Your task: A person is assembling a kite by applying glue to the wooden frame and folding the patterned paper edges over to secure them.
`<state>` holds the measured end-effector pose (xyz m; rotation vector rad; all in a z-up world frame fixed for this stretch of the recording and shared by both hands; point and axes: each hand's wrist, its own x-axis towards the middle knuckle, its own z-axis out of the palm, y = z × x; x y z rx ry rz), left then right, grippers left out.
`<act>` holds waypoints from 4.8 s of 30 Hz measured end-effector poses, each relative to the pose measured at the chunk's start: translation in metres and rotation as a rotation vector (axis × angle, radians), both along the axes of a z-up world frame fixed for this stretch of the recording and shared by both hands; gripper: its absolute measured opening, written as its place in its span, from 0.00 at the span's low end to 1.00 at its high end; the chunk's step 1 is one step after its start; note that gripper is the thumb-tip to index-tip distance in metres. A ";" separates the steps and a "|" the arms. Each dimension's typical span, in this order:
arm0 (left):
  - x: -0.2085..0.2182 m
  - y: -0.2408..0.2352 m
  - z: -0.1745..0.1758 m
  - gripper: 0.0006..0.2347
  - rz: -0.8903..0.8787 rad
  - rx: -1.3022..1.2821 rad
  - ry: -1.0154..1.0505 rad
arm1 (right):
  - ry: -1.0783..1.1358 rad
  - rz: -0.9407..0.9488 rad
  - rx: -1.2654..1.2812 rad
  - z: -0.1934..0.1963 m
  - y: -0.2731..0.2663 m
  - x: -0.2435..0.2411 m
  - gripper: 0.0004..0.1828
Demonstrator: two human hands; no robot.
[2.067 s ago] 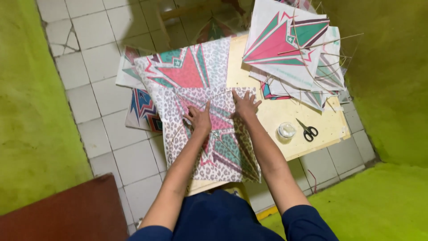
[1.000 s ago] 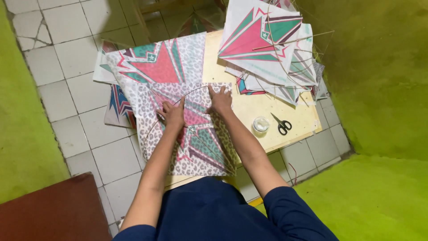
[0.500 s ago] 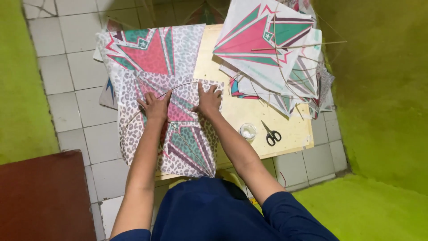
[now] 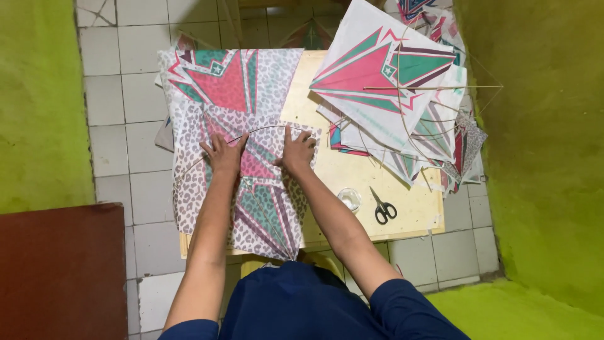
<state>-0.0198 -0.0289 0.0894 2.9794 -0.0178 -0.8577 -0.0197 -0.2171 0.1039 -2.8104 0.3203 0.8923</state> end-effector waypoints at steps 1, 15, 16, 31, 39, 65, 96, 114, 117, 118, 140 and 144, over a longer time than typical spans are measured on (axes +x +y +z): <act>-0.006 0.001 0.000 0.27 -0.001 0.001 0.000 | 0.000 -0.001 0.001 -0.002 0.001 -0.005 0.67; 0.010 0.014 -0.028 0.41 0.005 -0.028 0.072 | 0.007 -0.008 0.030 -0.009 0.001 -0.001 0.69; 0.011 0.014 -0.026 0.41 0.001 -0.028 0.072 | 0.008 -0.012 0.029 -0.009 0.001 -0.001 0.69; 0.017 0.018 -0.057 0.56 -0.029 -0.064 0.080 | 0.005 -0.116 0.031 -0.009 0.009 0.002 0.69; 0.010 0.018 -0.033 0.57 -0.064 -0.085 0.081 | -0.021 -0.172 0.064 0.006 0.015 -0.003 0.69; 0.010 0.021 -0.026 0.53 -0.115 -0.074 0.098 | -0.016 -0.296 0.090 -0.003 0.022 -0.004 0.66; 0.012 0.021 -0.047 0.53 -0.097 -0.119 0.085 | -0.102 -0.241 0.072 0.016 0.023 -0.011 0.71; 0.007 0.023 -0.038 0.54 -0.112 -0.095 0.077 | -0.027 -0.284 -0.020 0.000 0.015 -0.008 0.74; 0.008 0.022 -0.039 0.53 -0.113 -0.095 0.064 | -0.044 -0.332 -0.003 0.016 0.019 -0.013 0.73; 0.008 0.022 -0.040 0.53 -0.116 -0.095 0.063 | -0.045 -0.335 -0.003 0.020 0.021 -0.015 0.73; 0.008 0.023 -0.034 0.54 -0.111 -0.099 0.056 | -0.045 -0.258 -0.056 0.032 0.031 -0.012 0.71; 0.007 0.022 -0.029 0.54 -0.110 -0.094 0.059 | -0.084 -0.192 -0.035 0.029 0.033 -0.004 0.68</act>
